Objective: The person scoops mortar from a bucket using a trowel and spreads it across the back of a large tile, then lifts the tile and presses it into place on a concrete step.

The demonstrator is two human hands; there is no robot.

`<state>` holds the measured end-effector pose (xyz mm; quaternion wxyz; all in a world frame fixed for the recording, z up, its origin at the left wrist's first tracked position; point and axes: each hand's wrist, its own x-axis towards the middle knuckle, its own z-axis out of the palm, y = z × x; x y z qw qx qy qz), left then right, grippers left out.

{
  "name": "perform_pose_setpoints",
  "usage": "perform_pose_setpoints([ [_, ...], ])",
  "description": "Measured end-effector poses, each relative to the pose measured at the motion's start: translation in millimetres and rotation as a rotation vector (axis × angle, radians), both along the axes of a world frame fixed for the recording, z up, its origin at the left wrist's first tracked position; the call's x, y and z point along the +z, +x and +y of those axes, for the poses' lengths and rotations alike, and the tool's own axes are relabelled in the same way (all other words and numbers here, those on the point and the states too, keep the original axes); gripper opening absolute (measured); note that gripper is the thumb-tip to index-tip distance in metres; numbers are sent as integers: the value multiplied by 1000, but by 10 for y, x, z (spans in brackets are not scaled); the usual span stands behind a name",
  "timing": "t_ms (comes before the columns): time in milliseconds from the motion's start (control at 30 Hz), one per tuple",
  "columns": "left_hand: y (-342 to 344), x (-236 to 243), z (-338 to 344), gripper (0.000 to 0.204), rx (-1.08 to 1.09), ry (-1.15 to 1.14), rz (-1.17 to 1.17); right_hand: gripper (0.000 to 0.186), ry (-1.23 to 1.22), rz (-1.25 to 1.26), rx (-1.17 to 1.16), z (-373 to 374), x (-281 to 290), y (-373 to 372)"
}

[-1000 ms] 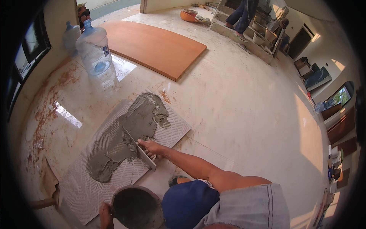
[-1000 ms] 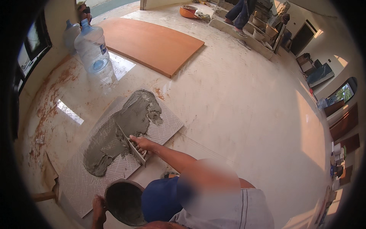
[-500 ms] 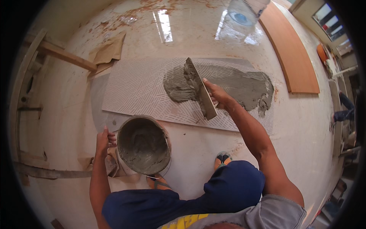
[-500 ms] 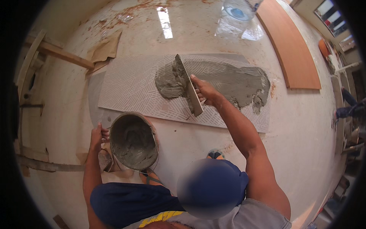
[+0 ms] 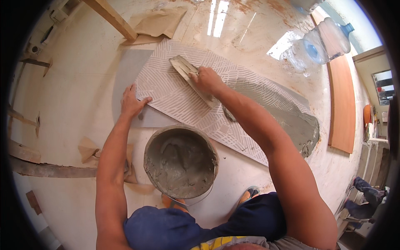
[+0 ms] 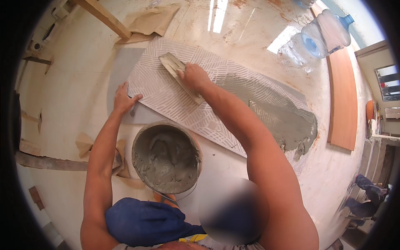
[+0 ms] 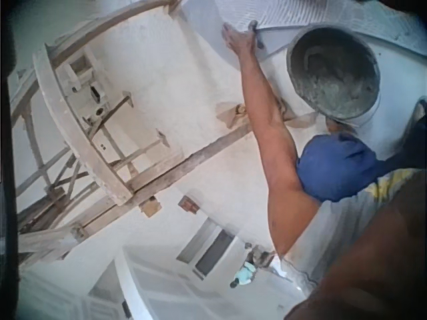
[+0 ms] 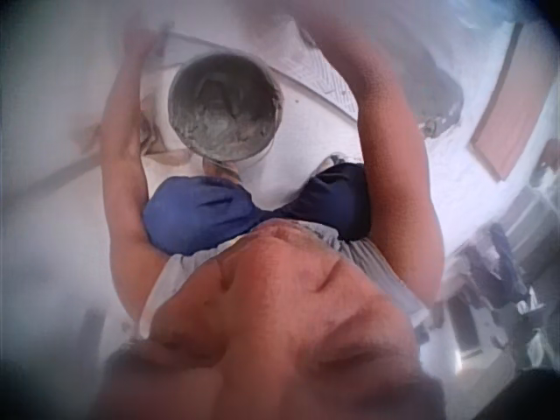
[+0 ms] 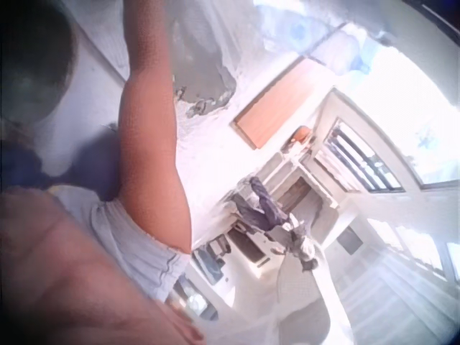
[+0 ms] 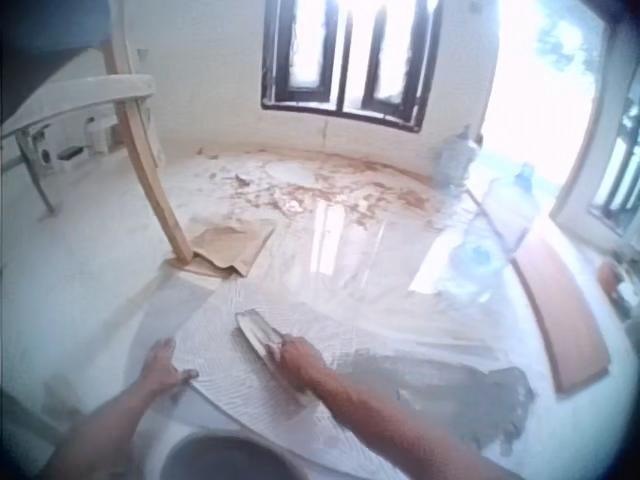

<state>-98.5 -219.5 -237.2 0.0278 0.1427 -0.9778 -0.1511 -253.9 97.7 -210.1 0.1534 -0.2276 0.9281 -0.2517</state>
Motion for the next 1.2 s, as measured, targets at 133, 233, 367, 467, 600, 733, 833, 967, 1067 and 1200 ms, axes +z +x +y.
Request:
perform_pose_setpoints([
  [133, 181, 43, -252, 101, -23, -64, -68, 51, 31, -11, 156, -433, 79, 516],
  [233, 108, 109, -169, 96, -14, -54, -88, 48, 142, 16, 228, -307, 153, 758],
  [367, 79, 117, -205, 93, -12, -30, -85, 49, 305, -78, 286, 217, 352, 972],
  [467, 96, 112, -225, 89, -15, -36, -71, 51, 432, -76, 364, 722, 507, 969],
  [600, 34, 23, -273, 76, -14, -55, -58, 52, 375, 163, 545, 804, 415, 683],
  [733, 86, -27, -488, 61, -39, -53, -87, 51, 400, 214, 692, 116, 301, 336],
  [833, 116, -16, -529, 59, -41, -38, -84, 50, 413, 230, 626, -478, 208, 5],
  [967, 40, -22, -428, 57, -35, -58, -66, 54, 359, 250, 400, -742, 157, -464],
  [1067, 103, -28, -455, 58, -22, -92, -69, 59, 337, 260, 268, -568, 147, -661],
  [1200, 101, 50, -325, 57, -1, -104, -116, 59, 404, 114, 52, 96, 150, -647],
])
